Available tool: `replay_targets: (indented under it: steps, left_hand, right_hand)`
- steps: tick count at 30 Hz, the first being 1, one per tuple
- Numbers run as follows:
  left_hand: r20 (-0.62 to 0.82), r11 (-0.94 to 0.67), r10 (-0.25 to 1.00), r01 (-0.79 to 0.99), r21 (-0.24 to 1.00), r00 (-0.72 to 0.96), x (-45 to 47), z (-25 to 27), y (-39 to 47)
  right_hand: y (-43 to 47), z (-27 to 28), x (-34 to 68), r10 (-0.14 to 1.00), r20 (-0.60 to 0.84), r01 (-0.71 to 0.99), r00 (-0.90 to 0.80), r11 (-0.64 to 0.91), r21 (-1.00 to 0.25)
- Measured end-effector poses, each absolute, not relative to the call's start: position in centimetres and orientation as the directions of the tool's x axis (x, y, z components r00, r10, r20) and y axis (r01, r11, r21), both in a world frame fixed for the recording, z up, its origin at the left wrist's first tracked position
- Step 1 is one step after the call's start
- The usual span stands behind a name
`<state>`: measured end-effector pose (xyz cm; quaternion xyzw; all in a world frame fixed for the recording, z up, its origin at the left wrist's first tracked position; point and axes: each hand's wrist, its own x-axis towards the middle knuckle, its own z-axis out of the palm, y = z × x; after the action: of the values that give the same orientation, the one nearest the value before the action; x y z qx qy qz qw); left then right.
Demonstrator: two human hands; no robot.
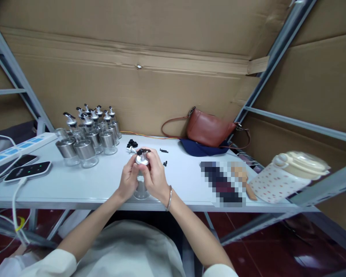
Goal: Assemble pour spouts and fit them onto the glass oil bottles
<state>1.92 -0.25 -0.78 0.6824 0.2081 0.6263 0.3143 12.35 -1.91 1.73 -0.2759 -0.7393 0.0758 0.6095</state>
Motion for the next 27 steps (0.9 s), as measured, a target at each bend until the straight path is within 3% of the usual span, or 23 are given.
replay_targets:
  steps: [9, 19, 27]
  left_hand:
    - [0.677, -0.669, 0.734, -0.107, 0.735, 0.062, 2.2, -0.5, -0.4]
    - [0.677, -0.667, 0.735, -0.13, 0.733, 0.046, 2.1, -0.5, -0.4]
    - [0.65, -0.644, 0.757, -0.1, 0.759, 0.061, 1.3, -0.8, -1.3]
  right_hand:
    - [-1.7, 2.2, 12.3, 0.599, 0.798, 0.325, -0.067, 0.769, -0.551]
    - [-2.0, 2.5, 11.4, 0.768, 0.64, -0.03, 0.029, 0.641, -0.767]
    - [-3.2, 2.7, 11.0, 0.868, 0.497, -0.258, -0.003, 0.479, -0.839]
